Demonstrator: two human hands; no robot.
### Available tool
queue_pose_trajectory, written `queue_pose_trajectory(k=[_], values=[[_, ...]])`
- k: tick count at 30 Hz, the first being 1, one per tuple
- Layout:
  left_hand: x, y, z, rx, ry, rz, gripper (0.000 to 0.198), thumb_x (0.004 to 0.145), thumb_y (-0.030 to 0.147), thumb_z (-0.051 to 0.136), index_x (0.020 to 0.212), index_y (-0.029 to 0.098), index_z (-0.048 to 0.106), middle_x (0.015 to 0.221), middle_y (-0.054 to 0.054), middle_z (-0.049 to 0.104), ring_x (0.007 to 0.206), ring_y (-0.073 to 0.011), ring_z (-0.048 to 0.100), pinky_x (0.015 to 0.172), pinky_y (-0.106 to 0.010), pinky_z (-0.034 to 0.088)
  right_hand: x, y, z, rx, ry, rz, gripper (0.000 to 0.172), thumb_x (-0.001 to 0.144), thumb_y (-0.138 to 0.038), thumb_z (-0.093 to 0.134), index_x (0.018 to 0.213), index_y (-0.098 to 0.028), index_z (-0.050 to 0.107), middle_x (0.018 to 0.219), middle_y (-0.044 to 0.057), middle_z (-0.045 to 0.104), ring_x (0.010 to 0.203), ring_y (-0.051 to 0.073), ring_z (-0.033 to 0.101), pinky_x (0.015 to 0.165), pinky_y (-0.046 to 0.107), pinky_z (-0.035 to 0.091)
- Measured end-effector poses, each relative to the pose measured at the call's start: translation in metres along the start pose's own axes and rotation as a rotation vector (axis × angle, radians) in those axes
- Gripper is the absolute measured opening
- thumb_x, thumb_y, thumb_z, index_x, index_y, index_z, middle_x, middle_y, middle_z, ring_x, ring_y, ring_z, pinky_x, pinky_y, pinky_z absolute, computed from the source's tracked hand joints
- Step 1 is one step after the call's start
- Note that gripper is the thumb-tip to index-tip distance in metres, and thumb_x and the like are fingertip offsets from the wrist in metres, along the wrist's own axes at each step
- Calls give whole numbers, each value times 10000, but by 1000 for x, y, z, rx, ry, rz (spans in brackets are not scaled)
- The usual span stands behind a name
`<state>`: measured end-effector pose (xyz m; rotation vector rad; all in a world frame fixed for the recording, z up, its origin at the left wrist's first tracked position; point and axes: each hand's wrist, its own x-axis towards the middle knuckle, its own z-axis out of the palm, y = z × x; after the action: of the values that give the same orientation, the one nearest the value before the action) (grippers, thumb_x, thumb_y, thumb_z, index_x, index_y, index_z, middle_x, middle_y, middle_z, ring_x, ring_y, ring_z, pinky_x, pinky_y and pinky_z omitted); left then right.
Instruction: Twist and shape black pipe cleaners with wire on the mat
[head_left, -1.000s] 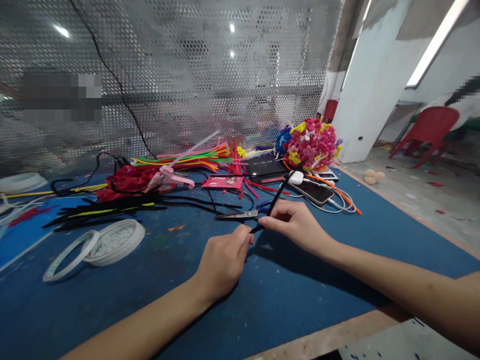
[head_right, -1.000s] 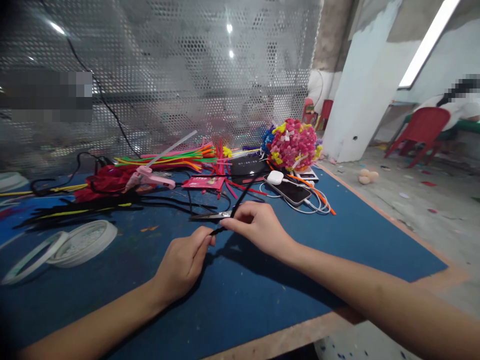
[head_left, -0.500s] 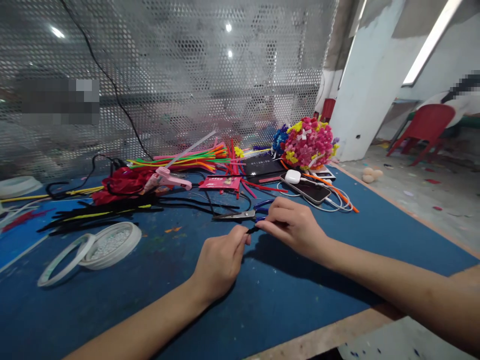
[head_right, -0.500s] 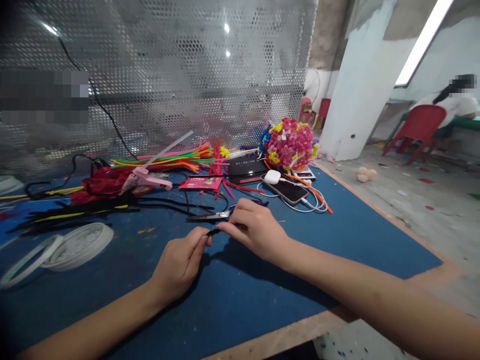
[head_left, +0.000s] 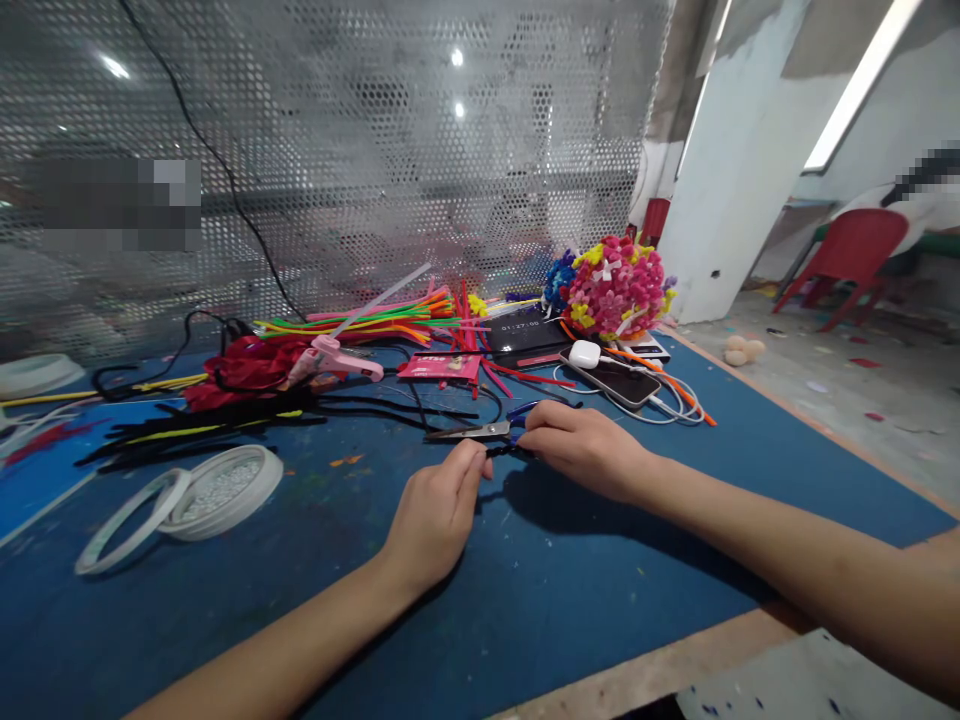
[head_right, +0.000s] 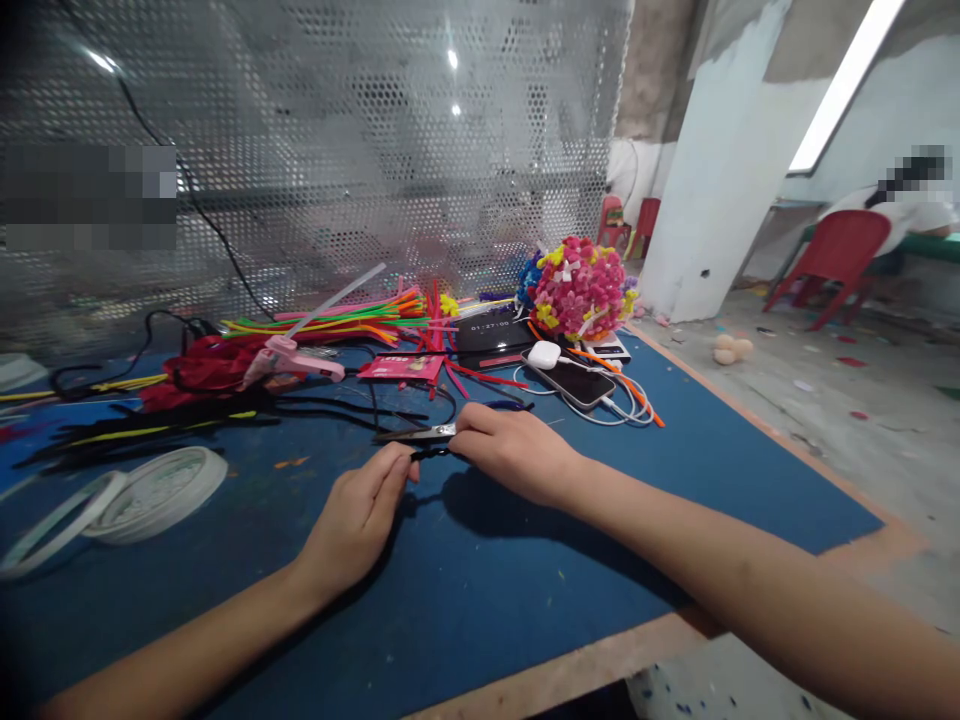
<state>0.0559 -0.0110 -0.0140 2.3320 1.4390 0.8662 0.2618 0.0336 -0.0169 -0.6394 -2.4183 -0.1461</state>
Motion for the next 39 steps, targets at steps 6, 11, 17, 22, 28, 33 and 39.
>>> queue_pose_trajectory(k=[6,11,17,22,28,33,39], values=[[-1,-3,-1,39,53,52,242,940,250,287,824,202,494,563,60,516,474,-113,516,517,-209,346,5,-2,-3,318,173,-4,164,892,-180,471,858,-136,626,836,73,583,745,126,539,662,221,440],[-3,-4,0,155,63,223,255,945,245,269,869,188,505,590,37,582,479,-126,563,517,-221,375,11,-12,-8,522,153,326,310,899,-233,475,632,-141,603,609,-2,512,586,93,487,557,208,376],[-1,-3,-1,270,28,281,241,945,219,270,919,179,507,685,6,652,579,-157,624,541,-246,418,9,-19,-5,442,185,484,276,851,-274,566,608,-145,586,610,-9,509,568,90,480,541,210,358],[4,5,-9,582,-36,246,161,885,159,398,925,176,553,820,-50,624,779,-232,586,645,-332,445,5,-21,-1,151,255,232,301,894,-263,500,630,-149,591,646,16,500,591,98,471,541,210,348],[6,17,-4,848,-132,157,219,830,70,468,984,176,583,966,-70,615,926,-269,542,764,-421,433,2,-25,8,-149,113,148,330,921,-241,433,648,-151,595,651,20,513,505,92,431,476,225,300],[7,18,-5,862,-172,115,218,842,96,472,1009,193,575,959,-61,612,920,-264,545,763,-423,434,3,-30,9,-104,36,163,226,897,-181,471,726,-158,616,709,28,533,596,112,506,527,216,356],[5,4,0,556,-139,248,179,905,139,359,953,165,529,847,-47,605,771,-197,584,631,-292,466,5,-30,6,148,117,232,196,887,-225,507,744,-158,624,738,43,582,668,123,554,590,210,413]])
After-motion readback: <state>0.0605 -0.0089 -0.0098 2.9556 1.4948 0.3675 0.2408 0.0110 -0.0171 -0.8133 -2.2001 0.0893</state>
